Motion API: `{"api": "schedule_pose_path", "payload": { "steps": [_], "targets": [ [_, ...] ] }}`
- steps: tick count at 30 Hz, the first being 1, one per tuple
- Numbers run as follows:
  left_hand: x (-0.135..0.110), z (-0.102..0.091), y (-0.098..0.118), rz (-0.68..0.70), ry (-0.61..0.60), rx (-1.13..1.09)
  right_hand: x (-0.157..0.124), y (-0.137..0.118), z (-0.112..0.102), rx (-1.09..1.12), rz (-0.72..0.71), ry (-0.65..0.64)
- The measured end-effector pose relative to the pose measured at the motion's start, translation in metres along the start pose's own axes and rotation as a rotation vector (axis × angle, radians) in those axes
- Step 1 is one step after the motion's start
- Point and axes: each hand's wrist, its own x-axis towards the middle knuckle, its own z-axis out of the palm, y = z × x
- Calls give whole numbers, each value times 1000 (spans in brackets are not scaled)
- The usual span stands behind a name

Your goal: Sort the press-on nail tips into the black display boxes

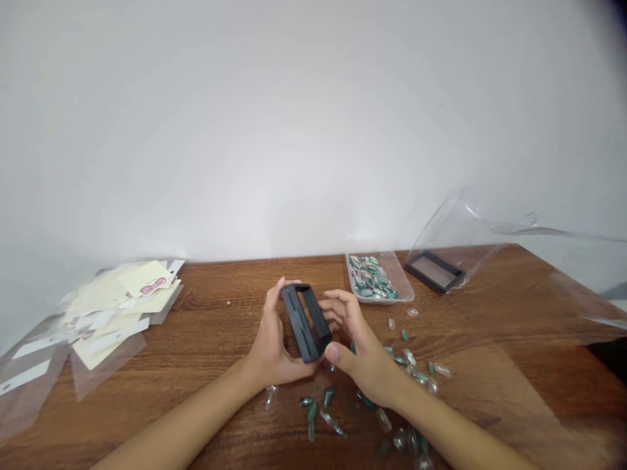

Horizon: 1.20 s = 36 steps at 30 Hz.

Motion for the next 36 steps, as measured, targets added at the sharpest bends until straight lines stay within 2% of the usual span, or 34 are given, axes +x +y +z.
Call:
{"api": "schedule_pose_path", "payload": {
  "steps": [4, 6, 9, 12, 18, 23, 27, 30, 33, 36],
  "targets": [
    [15, 0, 17, -345, 130, -562, 1, 2, -3, -188, 4, 163],
    [23, 1, 25, -481, 146, -812, 1, 2, -6, -321, -58, 213],
    [32, 1, 31, -587, 51, -1026, 0, -1, -10, -475, -185, 168],
    [33, 1, 30, -650, -76, -1113, 1, -4, -12, -592, -279, 78],
    [24, 1, 18, -764, -271, -1120, 2, -2, -14, -651, -358, -9],
    [22, 1, 15, -758, -373, -1099, 2, 0, -14, -640, -365, 34],
    [17, 4, 12, -594, -329, -1011, 3, -1, -13, -586, -337, 135],
    [13, 3, 12, -454, -307, -826, 4, 0, -12, -541, -279, 172],
    [13, 1, 14, -416, -276, -664, 3, 1, -10, -516, -216, 177],
    [13, 1, 19, -424, -226, -628, 2, 4, -7, -485, -170, 157]
  ]
}}
